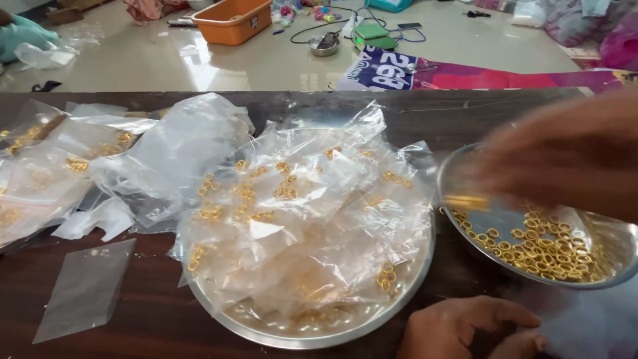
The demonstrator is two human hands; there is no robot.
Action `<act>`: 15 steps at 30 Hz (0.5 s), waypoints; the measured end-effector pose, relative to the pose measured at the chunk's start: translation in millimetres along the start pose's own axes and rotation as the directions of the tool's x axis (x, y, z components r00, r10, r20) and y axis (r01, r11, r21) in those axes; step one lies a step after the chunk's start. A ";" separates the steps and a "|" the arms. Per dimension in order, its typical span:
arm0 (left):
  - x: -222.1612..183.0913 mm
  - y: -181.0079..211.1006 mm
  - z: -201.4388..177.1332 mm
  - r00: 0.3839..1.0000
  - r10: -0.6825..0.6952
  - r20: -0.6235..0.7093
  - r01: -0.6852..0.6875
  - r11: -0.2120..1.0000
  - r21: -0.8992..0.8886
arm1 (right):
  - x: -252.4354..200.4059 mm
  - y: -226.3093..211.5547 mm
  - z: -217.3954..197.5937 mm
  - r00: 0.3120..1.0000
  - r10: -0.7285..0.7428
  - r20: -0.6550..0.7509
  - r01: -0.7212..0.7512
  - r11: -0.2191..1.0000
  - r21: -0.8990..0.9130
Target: The person manually packages small gold-colored decorative rings into small plastic packets.
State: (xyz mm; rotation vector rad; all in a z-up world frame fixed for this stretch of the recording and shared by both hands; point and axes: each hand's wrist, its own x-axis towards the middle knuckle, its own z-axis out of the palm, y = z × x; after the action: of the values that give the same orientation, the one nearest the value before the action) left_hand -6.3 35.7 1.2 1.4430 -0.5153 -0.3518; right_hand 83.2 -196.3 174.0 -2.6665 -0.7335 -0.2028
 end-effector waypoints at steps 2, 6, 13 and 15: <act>-1.7 1.0 -0.6 1.000 0.010 0.023 -0.010 1.000 -0.001 | 53.1 -80.0 26.0 0.999 0.001 0.032 0.001 0.999 -0.054; 2.8 2.2 -2.9 0.999 0.006 0.052 -0.010 0.997 0.070 | 115.9 -123.2 69.5 0.902 -0.425 -0.071 0.431 0.887 0.164; 6.9 7.7 10.1 0.980 -0.145 -0.133 0.123 0.979 -0.160 | 112.7 -101.6 88.1 0.778 -0.611 0.148 0.604 0.791 0.097; 7.4 12.2 15.4 0.971 -0.132 -0.200 0.093 0.977 -0.193 | 88.1 -106.0 51.5 0.850 -0.507 0.144 0.506 0.861 0.045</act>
State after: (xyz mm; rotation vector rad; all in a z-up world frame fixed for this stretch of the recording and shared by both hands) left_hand -9.3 20.2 15.0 1.3157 -0.2216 -0.3224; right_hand 105.6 -51.0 179.6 -2.4431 -1.4826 -0.1305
